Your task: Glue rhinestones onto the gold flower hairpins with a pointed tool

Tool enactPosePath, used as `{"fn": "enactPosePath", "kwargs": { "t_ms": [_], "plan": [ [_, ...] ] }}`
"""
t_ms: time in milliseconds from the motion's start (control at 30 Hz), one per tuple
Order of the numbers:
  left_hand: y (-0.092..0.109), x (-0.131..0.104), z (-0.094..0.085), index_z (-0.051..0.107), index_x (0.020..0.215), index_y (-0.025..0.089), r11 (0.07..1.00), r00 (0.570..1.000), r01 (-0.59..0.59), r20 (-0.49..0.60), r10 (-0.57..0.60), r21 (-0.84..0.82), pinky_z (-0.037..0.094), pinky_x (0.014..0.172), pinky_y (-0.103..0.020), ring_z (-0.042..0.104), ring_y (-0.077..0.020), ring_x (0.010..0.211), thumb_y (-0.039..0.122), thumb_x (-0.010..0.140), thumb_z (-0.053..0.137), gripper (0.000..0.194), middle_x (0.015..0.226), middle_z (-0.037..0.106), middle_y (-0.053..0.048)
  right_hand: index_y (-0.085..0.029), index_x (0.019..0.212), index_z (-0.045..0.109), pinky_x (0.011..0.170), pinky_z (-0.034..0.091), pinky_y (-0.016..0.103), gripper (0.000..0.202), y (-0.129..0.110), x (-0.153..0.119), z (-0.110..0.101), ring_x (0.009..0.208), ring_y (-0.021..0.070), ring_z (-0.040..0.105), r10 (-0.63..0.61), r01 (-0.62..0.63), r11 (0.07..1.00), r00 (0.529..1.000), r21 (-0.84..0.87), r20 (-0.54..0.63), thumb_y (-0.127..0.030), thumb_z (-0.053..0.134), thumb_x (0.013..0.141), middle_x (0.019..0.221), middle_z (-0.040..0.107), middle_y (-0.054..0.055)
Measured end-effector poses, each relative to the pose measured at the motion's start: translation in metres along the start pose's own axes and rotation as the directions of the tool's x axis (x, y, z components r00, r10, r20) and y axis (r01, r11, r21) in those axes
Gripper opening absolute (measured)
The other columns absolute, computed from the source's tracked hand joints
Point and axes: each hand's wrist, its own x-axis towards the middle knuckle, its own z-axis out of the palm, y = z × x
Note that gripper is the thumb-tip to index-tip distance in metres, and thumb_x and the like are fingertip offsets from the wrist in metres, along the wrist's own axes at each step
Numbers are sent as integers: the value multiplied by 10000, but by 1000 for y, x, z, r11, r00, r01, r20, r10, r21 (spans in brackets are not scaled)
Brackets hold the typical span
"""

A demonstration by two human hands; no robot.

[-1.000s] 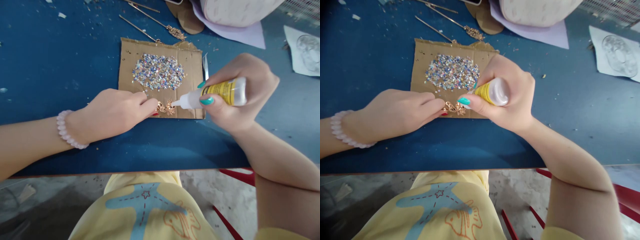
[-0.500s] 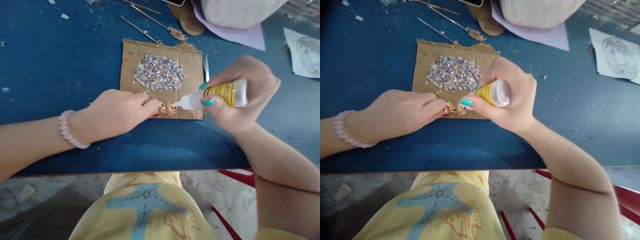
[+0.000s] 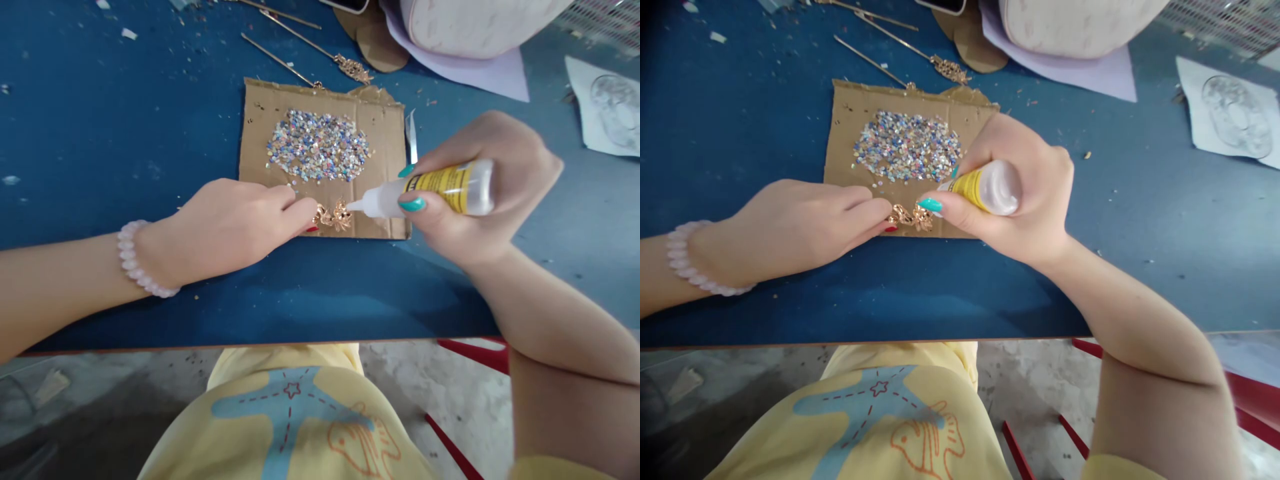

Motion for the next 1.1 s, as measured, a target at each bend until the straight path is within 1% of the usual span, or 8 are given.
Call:
{"fn": "enactPosePath", "kwargs": {
  "t_ms": [233, 367, 500, 567, 667, 800, 900, 1100],
  "plan": [
    [-1, 0, -1, 596, 831, 197, 1000, 1000, -5, -6, 5, 4, 239, 426, -324, 572, -189, 502, 267, 1066, 319, 370, 612, 544, -14, -282, 699, 643, 442, 355, 295, 394, 2, -1, 1, 498, 132, 544, -2, 2, 1000, 1000, -10, -26, -652, 776, 730, 584, 592, -41],
    [-1, -1, -1, 601, 840, 197, 1000, 1000, 1, -14, -1, -3, 234, 433, -323, 578, -191, 510, 275, 1071, 312, 378, 615, 551, -17, -278, 693, 648, 440, 339, 292, 397, 4, -1, 1, 485, 125, 516, -43, 43, 999, 997, -4, -68, -653, 775, 728, 575, 586, -38],
    [-1, -2, 0, 603, 836, 198, 1000, 1000, 6, -18, -7, -18, 214, 445, -319, 563, -183, 508, 278, 1071, 315, 380, 613, 551, -19, -298, 745, 675, 508, 415, 316, 315, 2, 0, -2, 537, 150, 545, -2, 1, 1000, 1000, -20, -25, -603, 732, 795, 615, 598, -24],
    [0, -2, 1, 604, 837, 200, 999, 1000, 12, -10, -12, -30, 205, 449, -319, 554, -182, 510, 277, 1066, 325, 369, 616, 549, -19, -298, 737, 659, 527, 435, 325, 319, 1, 0, -2, 549, 157, 554, 19, -20, 999, 999, -37, -26, -601, 684, 831, 624, 600, -20],
    [-1, -3, 2, 611, 837, 207, 998, 1000, 24, 12, -23, -58, 197, 458, -326, 545, -180, 523, 258, 1054, 352, 341, 625, 552, -23, -287, 705, 629, 516, 426, 318, 365, 2, 0, 0, 529, 146, 534, 6, -9, 999, 998, -44, -59, -627, 663, 830, 608, 588, -23],
    [-1, -2, 1, 621, 825, 209, 994, 999, 31, 14, -30, -104, 187, 461, -332, 533, -177, 518, 237, 1038, 385, 319, 636, 562, -27, -283, 692, 633, 531, 415, 317, 360, 2, 0, 2, 531, 144, 521, 14, -15, 1000, 998, -7, -63, -609, 679, 838, 597, 556, -22],
    [-1, -1, 0, 617, 827, 205, 997, 1000, 17, 12, -17, -75, 193, 453, -328, 545, -179, 515, 227, 1036, 370, 324, 641, 564, -26, -290, 703, 647, 556, 426, 326, 347, -1, 1, 2, 538, 148, 519, 36, -36, 999, 999, 19, -30, -606, 696, 837, 608, 546, -21],
    [-1, 0, 0, 608, 827, 206, 1000, 1000, 3, 19, -3, 4, 235, 433, -322, 568, -170, 516, 235, 1048, 327, 359, 616, 553, -17, -262, 666, 615, 497, 417, 313, 392, 0, 3, 2, 518, 137, 524, 7, -9, 999, 998, -31, -60, -610, 685, 832, 585, 581, -13]
  ]
}}
